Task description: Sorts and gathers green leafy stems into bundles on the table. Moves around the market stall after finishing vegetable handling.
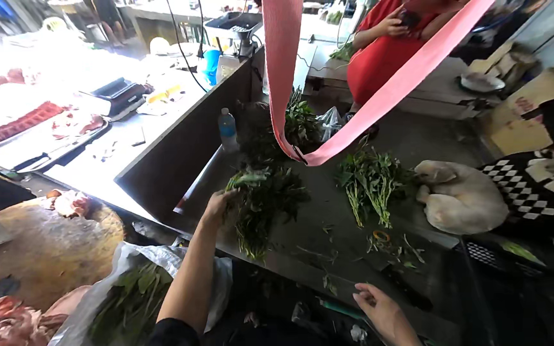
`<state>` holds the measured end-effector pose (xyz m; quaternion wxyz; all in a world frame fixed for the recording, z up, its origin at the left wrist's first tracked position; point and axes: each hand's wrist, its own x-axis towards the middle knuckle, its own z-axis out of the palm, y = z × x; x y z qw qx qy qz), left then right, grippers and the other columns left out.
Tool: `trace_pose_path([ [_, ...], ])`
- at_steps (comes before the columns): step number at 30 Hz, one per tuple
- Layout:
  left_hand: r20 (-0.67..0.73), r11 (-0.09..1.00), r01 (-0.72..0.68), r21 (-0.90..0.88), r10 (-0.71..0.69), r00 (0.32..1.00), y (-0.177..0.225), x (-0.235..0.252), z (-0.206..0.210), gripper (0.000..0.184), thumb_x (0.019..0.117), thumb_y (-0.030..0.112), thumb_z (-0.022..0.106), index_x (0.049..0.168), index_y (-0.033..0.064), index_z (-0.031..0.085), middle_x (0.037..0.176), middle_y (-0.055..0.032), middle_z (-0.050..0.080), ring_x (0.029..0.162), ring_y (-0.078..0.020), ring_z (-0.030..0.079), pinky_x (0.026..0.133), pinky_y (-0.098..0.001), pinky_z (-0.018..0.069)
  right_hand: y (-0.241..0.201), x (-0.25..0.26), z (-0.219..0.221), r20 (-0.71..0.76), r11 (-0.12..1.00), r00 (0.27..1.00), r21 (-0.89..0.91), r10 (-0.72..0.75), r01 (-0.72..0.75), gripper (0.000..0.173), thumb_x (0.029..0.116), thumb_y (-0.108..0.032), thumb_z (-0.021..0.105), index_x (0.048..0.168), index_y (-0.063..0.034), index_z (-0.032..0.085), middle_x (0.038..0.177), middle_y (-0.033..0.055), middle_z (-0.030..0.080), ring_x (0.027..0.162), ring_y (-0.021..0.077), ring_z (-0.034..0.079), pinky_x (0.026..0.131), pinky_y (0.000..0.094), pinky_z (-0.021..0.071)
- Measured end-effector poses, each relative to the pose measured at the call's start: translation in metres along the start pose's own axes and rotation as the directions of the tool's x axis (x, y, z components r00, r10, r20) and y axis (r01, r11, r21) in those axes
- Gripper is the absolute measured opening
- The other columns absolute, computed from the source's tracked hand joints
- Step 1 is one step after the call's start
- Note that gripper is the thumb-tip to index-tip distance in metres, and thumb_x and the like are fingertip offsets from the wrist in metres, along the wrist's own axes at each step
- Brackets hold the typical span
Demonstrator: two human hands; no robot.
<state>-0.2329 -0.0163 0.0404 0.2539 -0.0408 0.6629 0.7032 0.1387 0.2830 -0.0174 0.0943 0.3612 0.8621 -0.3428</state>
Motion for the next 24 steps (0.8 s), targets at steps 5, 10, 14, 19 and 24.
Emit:
trace_pose_path([
  [5, 0.084, 0.974, -0.207, -0.094, 0.215, 0.973, 0.054, -0.022, -0.005, 0.028, 0.1066, 0.028, 0.053, 0.123, 0.0071, 0.063, 0.093, -0.0074, 0.072, 0.072, -0.0136, 0.067, 0.062, -0.0292, 0.0576, 0.005, -0.002, 0.004, 0.018, 0.999, 0.999, 0.008, 0.031, -0.031, 0.038, 0.0994, -0.022, 0.069, 0.131, -0.001, 0.066, 0.115, 0.0191, 0.072, 0.108, 0.0321, 0.07, 0.099, 0.0499, 0.0536],
  [10, 0.371, 0.956, -0.258, 0.142, 0.191, 0.909, 0.03, -0.057, -0.004, 0.061, 0.0985, 0.014, 0.064, 0.152, 0.0143, 0.036, 0.12, -0.0129, 0.067, 0.1, -0.0236, 0.07, 0.087, -0.0441, 0.0605, -0.005, -0.011, 0.021, 0.144, 0.999, 0.989, -0.001, 0.034, -0.034, 0.04, 0.1007, -0.022, 0.067, 0.135, -0.0023, 0.063, 0.117, 0.0182, 0.072, 0.107, 0.0311, 0.07, 0.099, 0.0484, 0.0542],
  [14, 0.499, 0.994, -0.099, 0.039, 0.066, 0.864, -0.062, -0.1, 0.008, 0.089, 0.0878, 0.01, 0.073, 0.158, 0.0073, 0.019, 0.134, -0.0138, 0.061, 0.115, -0.0214, 0.067, 0.099, -0.0419, 0.0581, -0.017, -0.021, 0.028, 0.149, 0.998, 0.988, 0.054, -0.033, 0.025, 0.038, 0.0997, -0.022, 0.068, 0.134, -0.0057, 0.064, 0.113, 0.0148, 0.072, 0.101, 0.0269, 0.071, 0.093, 0.0475, 0.0573],
  [19, 0.428, 0.94, 0.121, 0.319, -0.257, 0.867, -0.166, -0.124, 0.031, 0.073, 0.0947, 0.024, 0.071, 0.153, 0.0055, 0.033, 0.13, -0.0175, 0.063, 0.11, -0.0215, 0.068, 0.096, -0.0423, 0.0572, -0.063, -0.032, 0.039, -0.1, 0.926, 0.923, 0.028, -0.371, 0.375, 0.025, 0.0999, -0.016, 0.061, 0.117, -0.0003, 0.072, 0.106, 0.0166, 0.074, 0.096, 0.0272, 0.073, 0.089, 0.0469, 0.0597],
  [24, 0.502, 0.924, 0.109, 0.366, -0.295, 0.813, -0.174, -0.136, 0.04, 0.071, 0.0954, 0.024, 0.07, 0.153, 0.0089, 0.032, 0.123, -0.0139, 0.066, 0.102, -0.0185, 0.07, 0.091, -0.0398, 0.0592, -0.112, -0.004, 0.075, -0.146, 0.77, 0.764, 0.03, -0.628, 0.638, 0.021, 0.0979, -0.016, 0.066, 0.111, -0.0039, 0.075, 0.106, 0.0117, 0.074, 0.096, 0.0185, 0.073, 0.089, 0.0328, 0.0608],
])
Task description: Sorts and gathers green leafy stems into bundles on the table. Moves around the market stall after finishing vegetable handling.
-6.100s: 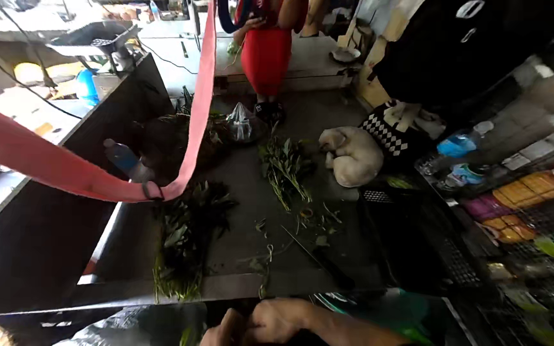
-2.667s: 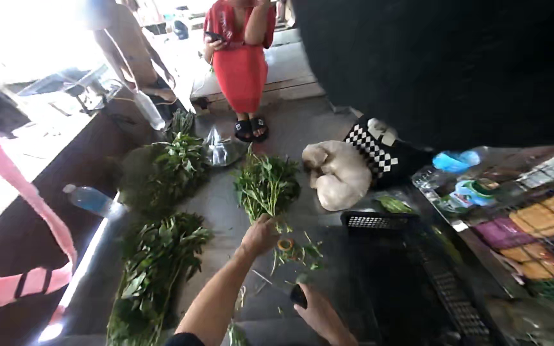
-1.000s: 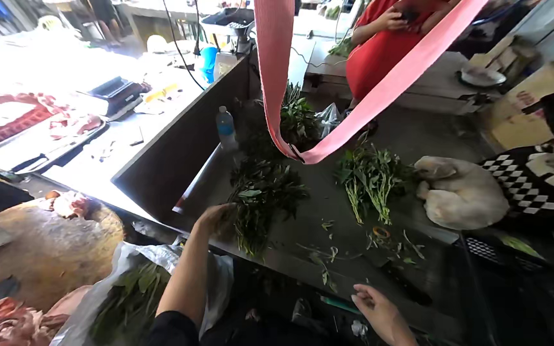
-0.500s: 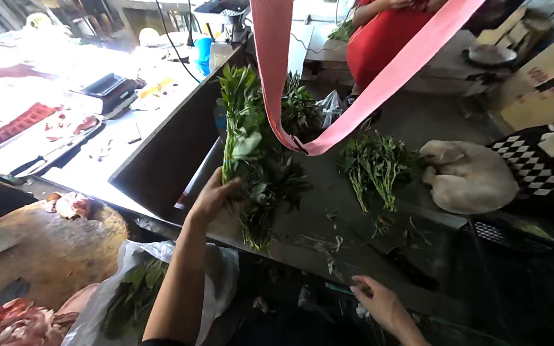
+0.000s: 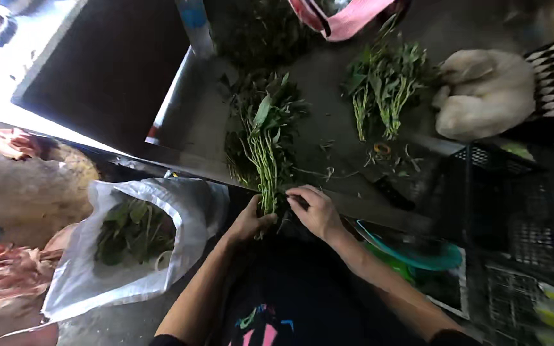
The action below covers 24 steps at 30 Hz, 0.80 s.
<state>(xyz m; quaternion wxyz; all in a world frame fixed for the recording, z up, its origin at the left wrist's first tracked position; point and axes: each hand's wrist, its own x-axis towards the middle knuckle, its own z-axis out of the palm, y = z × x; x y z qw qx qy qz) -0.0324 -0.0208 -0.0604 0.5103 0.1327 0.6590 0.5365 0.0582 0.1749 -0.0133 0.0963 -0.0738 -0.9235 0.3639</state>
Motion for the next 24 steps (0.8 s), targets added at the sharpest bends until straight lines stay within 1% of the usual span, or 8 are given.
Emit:
trace_pose_path([
  [4, -0.009, 0.991, 0.003, 0.133, -0.002, 1.0, 0.005, -0.002, -0.001, 0.071, 0.0965, 0.031, 0.07, 0.153, 0.0105, 0.033, 0.124, -0.0145, 0.066, 0.105, -0.0195, 0.07, 0.095, -0.0418, 0.0577, 0.005, 0.017, 0.034, 0.054, 0.996, 0.998, -0.075, -0.036, 0.04, 0.021, 0.0992, -0.02, 0.065, 0.111, -0.0088, 0.078, 0.107, 0.0097, 0.074, 0.098, 0.0194, 0.072, 0.089, 0.034, 0.0604],
  [10, -0.028, 0.98, 0.012, 0.197, -0.006, 1.0, 0.004, -0.008, -0.001, 0.067, 0.0965, 0.029, 0.067, 0.152, 0.0094, 0.034, 0.121, -0.0155, 0.067, 0.103, -0.0216, 0.07, 0.093, -0.0444, 0.0576, 0.011, 0.018, 0.044, 0.113, 0.963, 0.987, -0.229, -0.118, 0.141, 0.021, 0.1026, -0.018, 0.057, 0.102, -0.0022, 0.071, 0.097, 0.0158, 0.071, 0.091, 0.0286, 0.072, 0.083, 0.0402, 0.0608],
  [13, -0.075, 0.999, -0.017, 0.028, 0.019, 0.997, 0.001, -0.007, 0.004, 0.06, 0.0989, 0.023, 0.064, 0.15, 0.0091, 0.036, 0.116, -0.0141, 0.068, 0.09, -0.0203, 0.073, 0.082, -0.0406, 0.0623, 0.014, 0.019, 0.037, 0.207, 0.989, 0.971, -0.058, -0.121, 0.136, 0.025, 0.1039, -0.017, 0.049, 0.104, 0.0014, 0.066, 0.107, 0.0189, 0.067, 0.108, 0.0319, 0.066, 0.097, 0.0432, 0.054],
  [15, -0.123, 0.993, -0.035, -0.113, 0.021, 0.992, 0.003, -0.006, 0.008, 0.057, 0.0997, 0.021, 0.063, 0.15, 0.0097, 0.037, 0.108, -0.0122, 0.069, 0.079, -0.0182, 0.071, 0.073, -0.0364, 0.0619, 0.004, 0.013, 0.023, 0.227, 0.984, 0.969, 0.17, -0.1, 0.062, 0.027, 0.1051, -0.017, 0.044, 0.108, 0.0026, 0.064, 0.113, 0.0164, 0.067, 0.114, 0.0246, 0.063, 0.102, 0.0378, 0.0509],
  [18, -0.163, 0.948, -0.092, -0.306, 0.043, 0.986, 0.009, -0.002, 0.016, 0.053, 0.0991, 0.015, 0.061, 0.145, 0.0049, 0.038, 0.095, -0.0095, 0.067, 0.069, -0.0141, 0.065, 0.064, -0.0305, 0.0574, -0.02, -0.005, -0.001, 0.277, 0.938, 0.956, 0.346, -0.101, -0.001, 0.031, 0.1056, -0.023, 0.045, 0.109, 0.0014, 0.063, 0.095, 0.0093, 0.069, 0.087, 0.0114, 0.067, 0.078, 0.0294, 0.0574],
  [20, -0.188, 0.89, -0.148, -0.432, 0.072, 0.98, 0.017, 0.0, 0.027, 0.05, 0.0988, 0.01, 0.061, 0.143, 0.001, 0.039, 0.097, -0.0101, 0.067, 0.074, -0.0137, 0.066, 0.07, -0.0303, 0.0586, -0.027, -0.025, -0.006, 0.292, 0.935, 0.947, 0.353, -0.133, 0.022, 0.027, 0.1021, -0.022, 0.053, 0.105, 0.0002, 0.068, 0.084, 0.0082, 0.068, 0.069, 0.0098, 0.063, 0.064, 0.0269, 0.0554],
  [22, -0.239, 0.797, -0.181, -0.575, 0.048, 0.97, 0.032, -0.001, 0.045, 0.05, 0.0982, 0.005, 0.062, 0.141, -0.0016, 0.038, 0.093, -0.0124, 0.067, 0.072, -0.017, 0.068, 0.068, -0.0316, 0.0606, -0.021, -0.044, -0.004, 0.284, 0.931, 0.945, 0.36, -0.162, 0.052, 0.024, 0.1008, -0.022, 0.056, 0.102, -0.0023, 0.071, 0.08, 0.0072, 0.067, 0.065, 0.0086, 0.059, 0.062, 0.0238, 0.0521],
  [24, -0.273, 0.732, -0.206, -0.649, 0.028, 0.961, 0.045, -0.002, 0.06, 0.058, 0.0976, 0.004, 0.063, 0.147, -0.0014, 0.032, 0.103, -0.0179, 0.068, 0.081, -0.0237, 0.072, 0.075, -0.0367, 0.0632, -0.012, -0.057, -0.006, 0.249, 0.918, 0.955, 0.394, -0.163, 0.054, 0.023, 0.1012, -0.021, 0.056, 0.105, -0.0031, 0.07, 0.087, 0.0065, 0.07, 0.074, 0.0054, 0.063, 0.07, 0.0202, 0.0539],
])
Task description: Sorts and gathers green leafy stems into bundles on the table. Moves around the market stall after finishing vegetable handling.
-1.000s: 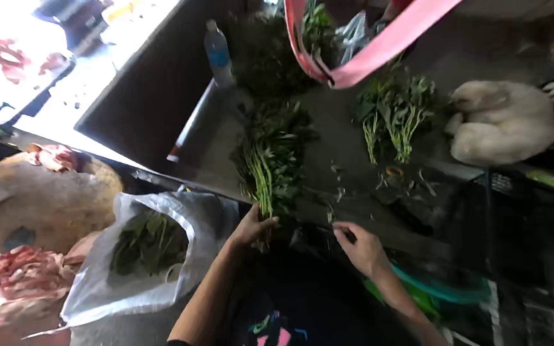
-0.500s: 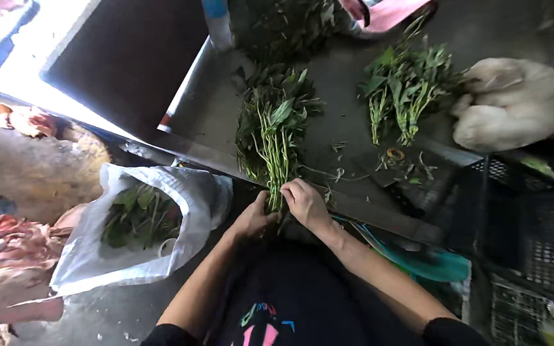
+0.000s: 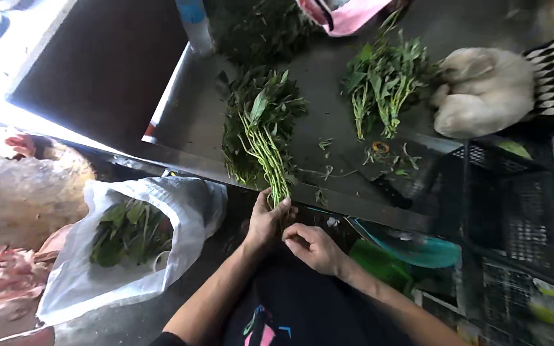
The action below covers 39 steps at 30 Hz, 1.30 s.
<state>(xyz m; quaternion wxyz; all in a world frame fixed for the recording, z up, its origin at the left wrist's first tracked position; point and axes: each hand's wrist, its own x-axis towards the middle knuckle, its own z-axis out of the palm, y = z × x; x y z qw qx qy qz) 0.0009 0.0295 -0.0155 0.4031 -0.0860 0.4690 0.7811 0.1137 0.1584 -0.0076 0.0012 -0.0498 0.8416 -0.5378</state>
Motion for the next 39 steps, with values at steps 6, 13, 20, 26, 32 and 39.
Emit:
trace_pose_path([
  [6, 0.1, 0.98, -0.111, 0.164, 0.095, 0.99, -0.012, 0.018, 0.001, 0.075, 0.1011, 0.035, 0.058, 0.16, 0.0111, 0.02, 0.146, -0.0179, 0.051, 0.121, -0.0208, 0.061, 0.1, -0.0408, 0.0549, 0.02, -0.021, 0.007, -0.021, 0.905, 0.982, 0.391, 0.19, -0.167, 0.034, 0.1017, -0.021, 0.057, 0.126, -0.0001, 0.067, 0.119, 0.0062, 0.072, 0.107, 0.0095, 0.068, 0.096, 0.0304, 0.0575],
  [13, 0.269, 0.938, -0.145, 0.314, 0.059, 0.961, -0.026, 0.022, -0.011, 0.064, 0.1112, 0.038, 0.029, 0.164, 0.006, 0.011, 0.169, -0.0159, 0.021, 0.151, -0.0205, 0.034, 0.123, -0.0399, 0.0341, 0.032, 0.0, 0.002, -0.259, 0.443, 0.463, 0.825, 0.848, -0.35, 0.024, 0.1072, -0.023, 0.051, 0.112, 0.0002, 0.055, 0.081, 0.0078, 0.066, 0.069, 0.0187, 0.069, 0.069, 0.0367, 0.0628],
  [20, 0.262, 0.96, -0.095, 0.263, 0.024, 0.965, -0.031, 0.024, -0.022, 0.065, 0.1111, 0.037, 0.032, 0.164, 0.0066, 0.009, 0.165, -0.0187, 0.028, 0.143, -0.0235, 0.046, 0.115, -0.0414, 0.0448, 0.038, 0.02, -0.027, -0.607, 0.674, 0.474, 0.143, 0.638, -0.725, 0.072, 0.0928, -0.044, 0.074, 0.133, 0.0082, 0.046, 0.106, 0.0237, 0.062, 0.09, 0.0326, 0.064, 0.083, 0.051, 0.0554],
  [26, 0.113, 0.976, 0.106, 0.189, -0.129, 0.985, -0.023, 0.02, -0.024, 0.047, 0.1123, 0.031, 0.034, 0.149, 0.0027, 0.041, 0.136, -0.0207, 0.059, 0.105, -0.031, 0.071, 0.087, -0.0442, 0.0621, 0.065, 0.012, -0.073, -0.246, 0.481, 0.495, -0.116, 0.833, -0.869, 0.071, 0.0953, -0.06, 0.064, 0.136, -0.0021, 0.059, 0.124, 0.0248, 0.066, 0.119, 0.0393, 0.063, 0.103, 0.0611, 0.0464],
  [32, 0.138, 0.953, 0.142, 0.267, -0.184, 0.973, -0.025, 0.023, -0.034, 0.049, 0.1108, 0.034, 0.041, 0.15, 0.006, 0.043, 0.138, -0.0187, 0.06, 0.106, -0.029, 0.071, 0.089, -0.0431, 0.0612, 0.061, 0.019, -0.08, -0.398, 0.66, 0.626, -0.067, 0.671, -0.749, 0.11, 0.0856, -0.058, 0.076, 0.162, -0.0019, 0.021, 0.153, 0.0304, 0.041, 0.137, 0.0435, 0.048, 0.112, 0.057, 0.0425],
  [39, 0.275, 0.766, -0.137, 0.628, -0.053, 0.96, -0.034, 0.029, -0.02, 0.049, 0.1071, 0.025, 0.052, 0.15, 0.0035, 0.045, 0.129, -0.0124, 0.067, 0.105, -0.0173, 0.071, 0.094, -0.0378, 0.0591, 0.04, 0.069, -0.039, -0.178, 0.682, 0.665, 0.053, 0.725, -0.729, 0.118, 0.0779, -0.059, 0.083, 0.162, -0.0061, 0.019, 0.148, 0.0232, 0.052, 0.135, 0.032, 0.054, 0.114, 0.0497, 0.0439],
])
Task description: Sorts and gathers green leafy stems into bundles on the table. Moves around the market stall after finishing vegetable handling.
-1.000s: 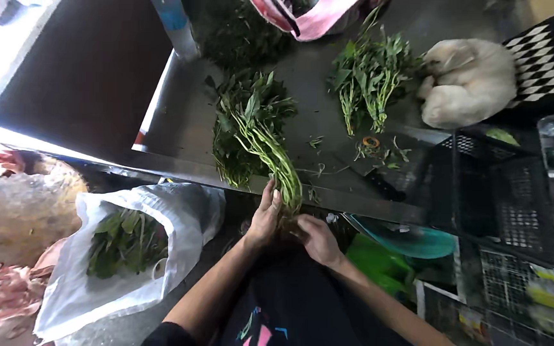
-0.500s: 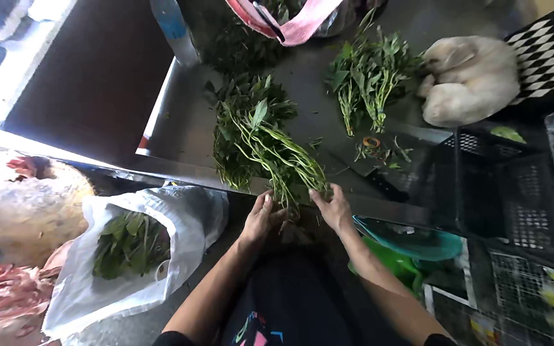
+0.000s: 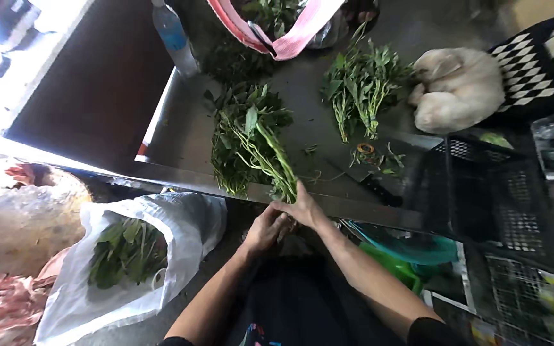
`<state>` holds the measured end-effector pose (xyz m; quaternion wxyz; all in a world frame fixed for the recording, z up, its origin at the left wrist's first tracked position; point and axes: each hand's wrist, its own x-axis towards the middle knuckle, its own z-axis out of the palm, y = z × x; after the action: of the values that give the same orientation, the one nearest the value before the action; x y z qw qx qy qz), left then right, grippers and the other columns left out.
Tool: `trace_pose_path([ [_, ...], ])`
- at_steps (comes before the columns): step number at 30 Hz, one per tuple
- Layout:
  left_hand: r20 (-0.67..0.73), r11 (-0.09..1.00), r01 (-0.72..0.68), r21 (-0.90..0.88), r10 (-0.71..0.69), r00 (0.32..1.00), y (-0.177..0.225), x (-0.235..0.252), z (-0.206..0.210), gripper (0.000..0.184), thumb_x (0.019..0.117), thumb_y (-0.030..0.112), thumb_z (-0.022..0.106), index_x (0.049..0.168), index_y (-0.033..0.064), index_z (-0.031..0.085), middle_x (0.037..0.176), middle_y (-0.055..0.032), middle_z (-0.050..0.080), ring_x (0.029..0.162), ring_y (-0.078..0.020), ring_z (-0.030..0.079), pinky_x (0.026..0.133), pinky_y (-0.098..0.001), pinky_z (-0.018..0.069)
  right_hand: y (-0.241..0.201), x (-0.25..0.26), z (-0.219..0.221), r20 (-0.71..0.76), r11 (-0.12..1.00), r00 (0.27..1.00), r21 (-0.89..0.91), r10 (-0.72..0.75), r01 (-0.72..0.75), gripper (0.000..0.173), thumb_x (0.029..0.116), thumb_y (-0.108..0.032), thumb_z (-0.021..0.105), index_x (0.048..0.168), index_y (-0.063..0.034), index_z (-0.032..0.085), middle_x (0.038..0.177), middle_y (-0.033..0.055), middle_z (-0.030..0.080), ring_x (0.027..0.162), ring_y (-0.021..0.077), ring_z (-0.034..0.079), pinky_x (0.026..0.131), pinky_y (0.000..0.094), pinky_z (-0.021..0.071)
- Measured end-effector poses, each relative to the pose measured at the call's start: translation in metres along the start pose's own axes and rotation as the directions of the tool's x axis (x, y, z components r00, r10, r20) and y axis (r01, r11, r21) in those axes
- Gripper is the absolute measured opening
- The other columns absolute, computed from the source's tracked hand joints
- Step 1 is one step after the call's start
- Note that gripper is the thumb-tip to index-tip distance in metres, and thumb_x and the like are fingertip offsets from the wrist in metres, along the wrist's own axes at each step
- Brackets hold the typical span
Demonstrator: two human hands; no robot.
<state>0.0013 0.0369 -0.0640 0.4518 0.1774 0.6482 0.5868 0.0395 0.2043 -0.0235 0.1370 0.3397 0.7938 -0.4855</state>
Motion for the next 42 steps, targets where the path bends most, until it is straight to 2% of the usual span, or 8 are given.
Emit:
trace_pose_path([
  [7, 0.109, 0.937, -0.122, 0.328, 0.09, 0.99, 0.02, -0.01, -0.009, 0.038, 0.1036, 0.021, 0.06, 0.141, 0.0162, 0.063, 0.122, -0.0093, 0.068, 0.095, -0.0156, 0.071, 0.087, -0.0353, 0.0613, 0.003, 0.012, -0.027, -0.224, 0.969, 0.973, 0.226, -0.047, 0.099, 0.042, 0.0991, -0.026, 0.065, 0.132, -0.0002, 0.062, 0.118, 0.019, 0.069, 0.11, 0.0268, 0.067, 0.098, 0.0484, 0.0534],
  [11, -0.094, 0.957, -0.073, 0.279, 0.103, 0.99, 0.016, -0.022, -0.022, 0.029, 0.1007, 0.017, 0.062, 0.129, 0.0101, 0.067, 0.113, -0.0064, 0.069, 0.081, -0.0113, 0.07, 0.074, -0.031, 0.0621, -0.007, 0.007, -0.095, -0.455, 0.909, 0.859, 0.212, -0.233, 0.359, 0.035, 0.0985, -0.021, 0.065, 0.126, -0.0005, 0.065, 0.11, 0.0156, 0.071, 0.101, 0.0216, 0.069, 0.092, 0.0462, 0.0569],
  [15, -0.235, 0.876, 0.113, 0.47, 0.0, 0.972, 0.012, -0.027, -0.043, 0.031, 0.102, 0.013, 0.056, 0.131, 0.0137, 0.068, 0.123, -0.0117, 0.066, 0.113, -0.0212, 0.064, 0.1, -0.0403, 0.0515, -0.009, 0.008, -0.141, -0.56, 0.921, 0.77, 0.033, -0.304, 0.387, 0.048, 0.094, -0.031, 0.07, 0.131, -0.0005, 0.061, 0.113, 0.0183, 0.069, 0.105, 0.0244, 0.068, 0.093, 0.0487, 0.0554],
  [24, -0.393, 0.886, 0.096, 0.453, 0.102, 0.914, 0.035, -0.006, -0.021, 0.036, 0.0996, 0.008, 0.056, 0.133, 0.017, 0.066, 0.136, -0.013, 0.058, 0.108, -0.0185, 0.064, 0.09, -0.0357, 0.0561, 0.051, 0.024, -0.093, -0.041, 0.961, 0.995, -0.264, -0.095, 0.081, 0.09, 0.0886, -0.057, 0.074, 0.151, 0.0009, 0.046, 0.149, 0.0267, 0.049, 0.138, 0.0436, 0.047, 0.115, 0.0578, 0.0395],
  [26, -0.371, 0.883, 0.076, 0.464, 0.116, 0.921, 0.046, 0.009, -0.001, 0.038, 0.0986, 0.007, 0.058, 0.135, 0.0162, 0.064, 0.137, -0.0128, 0.057, 0.103, -0.0166, 0.065, 0.087, -0.0333, 0.0568, 0.059, 0.019, -0.089, 0.001, 0.939, 0.977, -0.275, -0.213, 0.205, 0.092, 0.0871, -0.061, 0.073, 0.153, -0.0015, 0.046, 0.158, 0.0247, 0.039, 0.147, 0.043, 0.036, 0.119, 0.0576, 0.0336],
  [32, -0.231, 0.994, 0.03, 0.106, -0.004, 0.973, 0.077, 0.047, 0.086, 0.066, 0.0857, 0.0, 0.063, 0.148, 0.0048, 0.041, 0.129, -0.0131, 0.061, 0.089, -0.0157, 0.07, 0.077, -0.0349, 0.0613, 0.051, 0.007, -0.125, 0.459, 0.823, 0.709, 0.094, -0.536, 0.56, 0.06, 0.095, -0.021, 0.071, 0.15, -0.0054, 0.051, 0.142, 0.0176, 0.059, 0.125, 0.0231, 0.061, 0.109, 0.0364, 0.0487],
  [36, -0.138, 1.0, -0.003, -0.027, 0.0, 0.99, 0.074, 0.057, 0.113, 0.065, 0.0878, 0.005, 0.064, 0.148, 0.0019, 0.04, 0.124, -0.0159, 0.062, 0.096, -0.0207, 0.069, 0.081, -0.0395, 0.0602, 0.093, 0.005, -0.126, 0.264, 0.76, 0.716, 0.132, -0.646, 0.636, 0.025, 0.0893, -0.017, 0.075, 0.112, -0.0059, 0.076, 0.111, 0.0111, 0.071, 0.105, 0.0177, 0.068, 0.097, 0.0353, 0.0562],
  [42, -0.079, 0.999, -0.027, -0.029, 0.025, 0.997, 0.064, 0.041, 0.115, 0.037, 0.0966, 0.012, 0.068, 0.126, -0.0069, 0.059, 0.114, -0.0175, 0.066, 0.1, -0.0201, 0.067, 0.092, -0.0392, 0.0564, 0.111, -0.013, -0.114, 0.028, 0.801, 0.834, 0.296, -0.552, 0.52, 0.011, 0.0857, -0.012, 0.074, 0.092, -0.0023, 0.075, 0.088, -0.0016, 0.075, 0.08, -0.0026, 0.068, 0.078, 0.0165, 0.0576],
])
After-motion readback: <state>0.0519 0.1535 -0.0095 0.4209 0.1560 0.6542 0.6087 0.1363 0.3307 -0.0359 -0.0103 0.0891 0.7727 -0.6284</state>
